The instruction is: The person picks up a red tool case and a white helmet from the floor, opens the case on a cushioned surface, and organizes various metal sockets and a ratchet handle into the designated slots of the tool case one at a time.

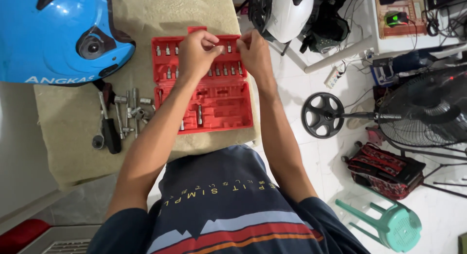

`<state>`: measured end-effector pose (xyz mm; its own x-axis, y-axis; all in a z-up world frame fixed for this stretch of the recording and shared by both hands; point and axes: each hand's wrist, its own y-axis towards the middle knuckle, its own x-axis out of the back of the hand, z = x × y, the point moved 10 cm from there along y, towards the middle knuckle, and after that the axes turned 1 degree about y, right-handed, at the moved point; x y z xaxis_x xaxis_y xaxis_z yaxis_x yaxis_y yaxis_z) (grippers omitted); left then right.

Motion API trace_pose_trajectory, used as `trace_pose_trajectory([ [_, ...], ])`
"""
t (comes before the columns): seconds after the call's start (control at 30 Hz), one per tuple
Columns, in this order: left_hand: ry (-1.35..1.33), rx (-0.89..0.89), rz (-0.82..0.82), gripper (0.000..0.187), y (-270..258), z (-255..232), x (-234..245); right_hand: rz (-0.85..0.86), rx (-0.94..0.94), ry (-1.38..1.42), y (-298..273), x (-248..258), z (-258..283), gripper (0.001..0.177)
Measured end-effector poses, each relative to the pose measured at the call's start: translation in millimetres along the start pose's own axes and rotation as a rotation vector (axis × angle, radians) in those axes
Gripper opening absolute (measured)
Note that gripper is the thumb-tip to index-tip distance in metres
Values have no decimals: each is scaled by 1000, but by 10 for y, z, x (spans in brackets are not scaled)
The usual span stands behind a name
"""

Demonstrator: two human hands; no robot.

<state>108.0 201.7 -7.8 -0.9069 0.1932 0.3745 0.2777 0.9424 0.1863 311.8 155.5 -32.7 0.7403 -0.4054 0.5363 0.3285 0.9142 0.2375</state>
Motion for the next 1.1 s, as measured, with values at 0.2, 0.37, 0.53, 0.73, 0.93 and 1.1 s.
trace_pose_trajectory([
  [0.2,-506,189,146,24,-214,71,53,-27,11,360,-109,83,-4,10],
  [0.37,-809,279,172,27,-399,-25,246,188,-340,910,-350,14,128,13],
  [0.53,-769,246,98,31,-572,-53,786,369,-367,939,-500,-172,634,23],
  [0.73,-524,218,-52,30,-873,173,1663,603,-233,826,-695,-708,1282,26],
  [0.93,-239,166,-184,19,-1095,465,2088,629,62,425,-784,-1356,1804,17],
  [1.1,51,157,-229,18,-1250,660,2081,530,277,154,-868,-1609,2023,18],
])
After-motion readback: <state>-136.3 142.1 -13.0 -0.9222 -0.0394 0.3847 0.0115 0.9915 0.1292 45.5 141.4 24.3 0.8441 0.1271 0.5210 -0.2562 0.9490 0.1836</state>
